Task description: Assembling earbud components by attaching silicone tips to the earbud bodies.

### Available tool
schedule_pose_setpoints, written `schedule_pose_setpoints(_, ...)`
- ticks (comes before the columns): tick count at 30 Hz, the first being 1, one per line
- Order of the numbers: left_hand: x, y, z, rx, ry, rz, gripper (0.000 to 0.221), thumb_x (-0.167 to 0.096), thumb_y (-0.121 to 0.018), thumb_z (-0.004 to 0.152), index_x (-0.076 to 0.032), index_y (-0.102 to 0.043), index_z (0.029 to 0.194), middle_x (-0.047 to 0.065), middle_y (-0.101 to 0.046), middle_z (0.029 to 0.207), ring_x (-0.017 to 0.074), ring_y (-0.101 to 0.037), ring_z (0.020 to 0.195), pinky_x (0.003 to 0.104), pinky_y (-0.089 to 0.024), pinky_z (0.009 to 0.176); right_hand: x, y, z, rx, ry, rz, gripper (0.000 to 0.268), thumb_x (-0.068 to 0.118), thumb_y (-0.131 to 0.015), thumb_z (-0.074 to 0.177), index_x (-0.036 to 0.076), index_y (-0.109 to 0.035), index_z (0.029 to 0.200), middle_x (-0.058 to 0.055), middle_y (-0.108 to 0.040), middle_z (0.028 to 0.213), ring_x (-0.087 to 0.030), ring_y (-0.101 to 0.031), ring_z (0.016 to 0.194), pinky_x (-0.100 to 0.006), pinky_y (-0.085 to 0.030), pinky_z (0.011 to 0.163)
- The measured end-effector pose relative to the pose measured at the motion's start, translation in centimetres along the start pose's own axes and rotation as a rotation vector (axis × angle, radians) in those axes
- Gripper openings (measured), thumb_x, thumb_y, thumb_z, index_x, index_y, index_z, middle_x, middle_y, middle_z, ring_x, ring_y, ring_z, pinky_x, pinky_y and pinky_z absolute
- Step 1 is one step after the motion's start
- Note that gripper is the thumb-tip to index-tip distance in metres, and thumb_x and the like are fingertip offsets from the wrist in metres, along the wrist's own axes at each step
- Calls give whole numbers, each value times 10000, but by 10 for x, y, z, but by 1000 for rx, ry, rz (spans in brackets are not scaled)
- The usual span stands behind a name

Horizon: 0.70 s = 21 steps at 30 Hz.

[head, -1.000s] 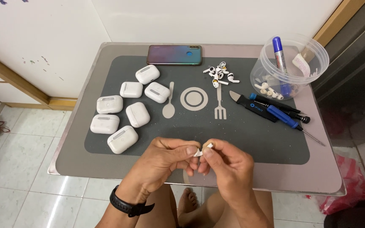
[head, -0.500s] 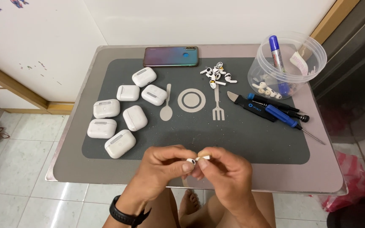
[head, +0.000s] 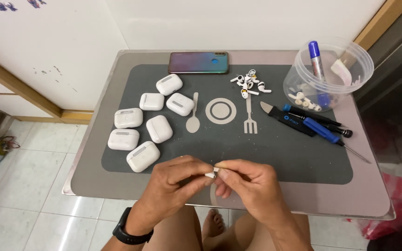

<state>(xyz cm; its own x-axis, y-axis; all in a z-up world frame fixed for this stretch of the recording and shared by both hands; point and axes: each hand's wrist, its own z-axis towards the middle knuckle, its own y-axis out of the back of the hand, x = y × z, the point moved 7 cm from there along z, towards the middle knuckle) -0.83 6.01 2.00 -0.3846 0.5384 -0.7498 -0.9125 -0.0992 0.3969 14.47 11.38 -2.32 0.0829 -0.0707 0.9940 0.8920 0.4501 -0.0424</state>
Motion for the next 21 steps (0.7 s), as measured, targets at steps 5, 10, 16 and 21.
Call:
schedule_pose_setpoints(5,16,-3,-2,17,131,-45,160,-102,-733,929,-63,-731,1084,25,-691,855,130,-612,712,252,-520,652,0,4,-1,-62,-14,0,151,17,-689,883,-43,-812,947,-143,-782,694,-203,-743,556,-281,-637,519)
schedule_pose_setpoints(10,22,-3,-2,27,133,-154,231,-48,-725,923,-75,-748,1151,85,-749,1005,165,-730,863,246,-602,771,3,-1,1,12,-79,4,137,-4,-680,875,-34,-799,936,-116,-777,707,-189,-736,581,-278,-615,541)
schedule_pose_setpoints(16,30,-6,-8,74,137,-217,328,-75,-668,990,-166,-684,1305,58,-725,1016,152,-686,918,263,-581,827,2,-6,1,46,-112,-139,197,102,-687,899,-5,-801,779,-86,-771,648,-151,-718,546,-255,-603,528)
schedule_pose_setpoints(21,28,-7,-9,20,140,-194,349,-158,-645,1015,-156,-653,1364,50,-653,990,155,-641,890,276,-546,798,-4,-7,-1,20,-124,-172,162,57,-668,891,18,-824,875,-63,-771,651,-136,-716,554,-255,-609,549)
